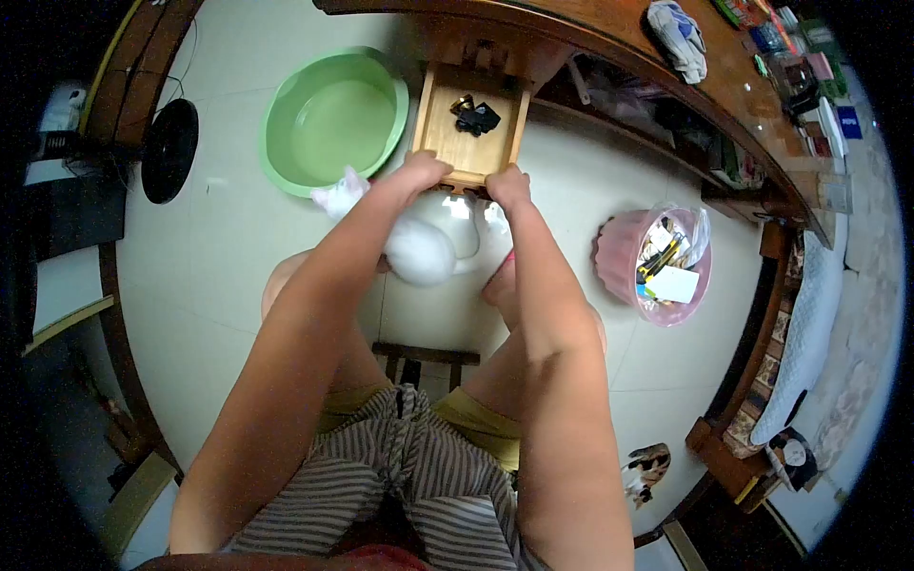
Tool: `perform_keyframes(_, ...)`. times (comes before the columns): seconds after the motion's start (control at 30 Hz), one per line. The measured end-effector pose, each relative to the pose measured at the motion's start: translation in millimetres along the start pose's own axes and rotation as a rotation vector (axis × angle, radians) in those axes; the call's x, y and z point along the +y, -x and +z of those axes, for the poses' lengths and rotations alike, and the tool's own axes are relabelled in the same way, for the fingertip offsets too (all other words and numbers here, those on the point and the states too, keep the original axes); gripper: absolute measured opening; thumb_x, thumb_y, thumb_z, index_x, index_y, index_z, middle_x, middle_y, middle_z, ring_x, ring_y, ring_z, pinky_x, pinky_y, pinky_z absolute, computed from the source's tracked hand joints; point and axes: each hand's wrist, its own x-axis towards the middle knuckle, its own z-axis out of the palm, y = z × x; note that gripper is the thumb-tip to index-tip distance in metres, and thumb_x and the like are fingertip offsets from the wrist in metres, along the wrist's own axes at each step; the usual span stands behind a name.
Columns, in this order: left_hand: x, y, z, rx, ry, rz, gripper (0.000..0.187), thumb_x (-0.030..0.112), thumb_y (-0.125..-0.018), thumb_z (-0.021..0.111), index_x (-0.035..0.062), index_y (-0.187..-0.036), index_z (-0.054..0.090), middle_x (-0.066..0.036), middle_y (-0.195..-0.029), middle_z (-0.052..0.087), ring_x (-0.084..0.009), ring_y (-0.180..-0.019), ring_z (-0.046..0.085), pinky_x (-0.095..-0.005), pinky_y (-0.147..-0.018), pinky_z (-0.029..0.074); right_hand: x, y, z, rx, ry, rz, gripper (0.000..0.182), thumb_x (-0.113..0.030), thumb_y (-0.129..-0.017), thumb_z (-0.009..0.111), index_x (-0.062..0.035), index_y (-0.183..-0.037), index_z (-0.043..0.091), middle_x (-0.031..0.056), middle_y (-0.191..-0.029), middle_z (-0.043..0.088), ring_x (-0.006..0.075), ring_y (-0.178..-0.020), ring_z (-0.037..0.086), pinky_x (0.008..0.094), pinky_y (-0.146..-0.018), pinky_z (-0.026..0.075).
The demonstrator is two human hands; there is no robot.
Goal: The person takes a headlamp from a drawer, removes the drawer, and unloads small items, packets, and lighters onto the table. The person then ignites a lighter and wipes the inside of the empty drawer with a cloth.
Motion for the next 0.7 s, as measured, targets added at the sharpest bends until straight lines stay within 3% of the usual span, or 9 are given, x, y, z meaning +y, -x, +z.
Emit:
perform_keyframes(0.1,44,56,-42,-0.059,0.191,0.204,0.056,0.025,-0.084,0.055,-0.0050,-0.131,0.047,-0.024,-0.133,0.049,-0.0358,-0.123,0.048,-0.0377,-0.099,0.041,-60,62,-23,0.366,0.296,-0.253,0.046,-0.019,-0.078,0.056,-0.0036,-0.122,0.057,0.0191,-0.122,0.058,0.0382,-0.121,0.047,0.0466,-0.103,0.037)
perform_keyframes(0.13,50,65,-56,-0.003,0.029,0.293,0.053,0.024,-0.085,0.053,-0.0045,-0.129,0.049,-0.024,-0.129,0.052,-0.0360,-0.119,0.050,-0.0387,-0.098,0.042,-69,67,-26,0.338,0.348,-0.364,0.048,-0.015,-0.079,0.055,-0.0025,-0.125,0.054,0.0212,-0.126,0.055,0.0376,-0.120,0.048,0.0412,-0.104,0.038)
perform_keyframes(0.2,54,78,-85,0.106,-0.299,0.469,0.046,0.022,-0.087,0.051,-0.0035,-0.125,0.053,-0.024,-0.120,0.058,-0.0364,-0.112,0.056,-0.0408,-0.094,0.044,-77,68,-29,0.185,0.303,-0.408,0.049,-0.014,-0.079,0.057,-0.0030,-0.126,0.053,0.0220,-0.125,0.056,0.0362,-0.117,0.051,0.0388,-0.102,0.040)
perform_keyframes(0.27,59,122,-120,0.155,-0.423,0.491,0.041,0.024,-0.090,0.049,0.0007,-0.123,0.057,-0.024,-0.111,0.062,-0.0376,-0.104,0.059,-0.0435,-0.092,0.045,-78,61,-28,0.061,0.307,-0.418,0.050,-0.013,-0.078,0.058,-0.0037,-0.127,0.053,0.0224,-0.122,0.057,0.0348,-0.114,0.054,0.0378,-0.100,0.042)
perform_keyframes(0.43,32,120,-155,0.203,-0.546,0.436,0.029,0.022,-0.090,0.051,0.0010,-0.107,0.060,-0.022,-0.103,0.063,-0.0387,-0.099,0.059,-0.0454,-0.085,0.047,-69,27,-28,-0.075,0.531,-0.328,0.049,-0.012,-0.079,0.060,-0.0041,-0.127,0.052,0.0221,-0.112,0.062,0.0335,-0.106,0.060,0.0391,-0.096,0.046)
perform_keyframes(0.47,29,118,-157,0.220,-0.613,0.433,0.027,0.021,-0.090,0.051,0.0000,-0.104,0.060,-0.022,-0.101,0.063,-0.0389,-0.098,0.059,-0.0458,-0.083,0.047,-71,17,-27,-0.017,0.487,-0.359,0.054,-0.012,-0.079,0.064,-0.0041,-0.129,0.048,0.0218,-0.123,0.056,0.0344,-0.111,0.056,0.0400,-0.097,0.046)
perform_keyframes(0.57,34,127,-163,0.156,-0.547,0.402,0.022,0.019,-0.090,0.053,-0.0012,-0.097,0.057,-0.021,-0.099,0.062,-0.0389,-0.094,0.059,-0.0471,-0.080,0.048,-82,-25,2,0.408,0.266,-0.553,0.062,-0.013,-0.077,0.068,-0.0054,-0.133,0.043,0.0210,-0.135,0.045,0.0376,-0.115,0.052,0.0409,-0.097,0.045)
perform_keyframes(0.7,35,127,-160,0.243,-0.532,0.476,0.027,0.020,-0.090,0.054,-0.0003,-0.108,0.058,-0.020,-0.102,0.061,-0.0385,-0.095,0.059,-0.0464,-0.081,0.048,-92,-52,35,0.433,0.306,-0.389,0.067,-0.017,-0.074,0.073,-0.0052,-0.132,0.041,0.0211,-0.135,0.041,0.0412,-0.115,0.050,0.0416,-0.096,0.045)
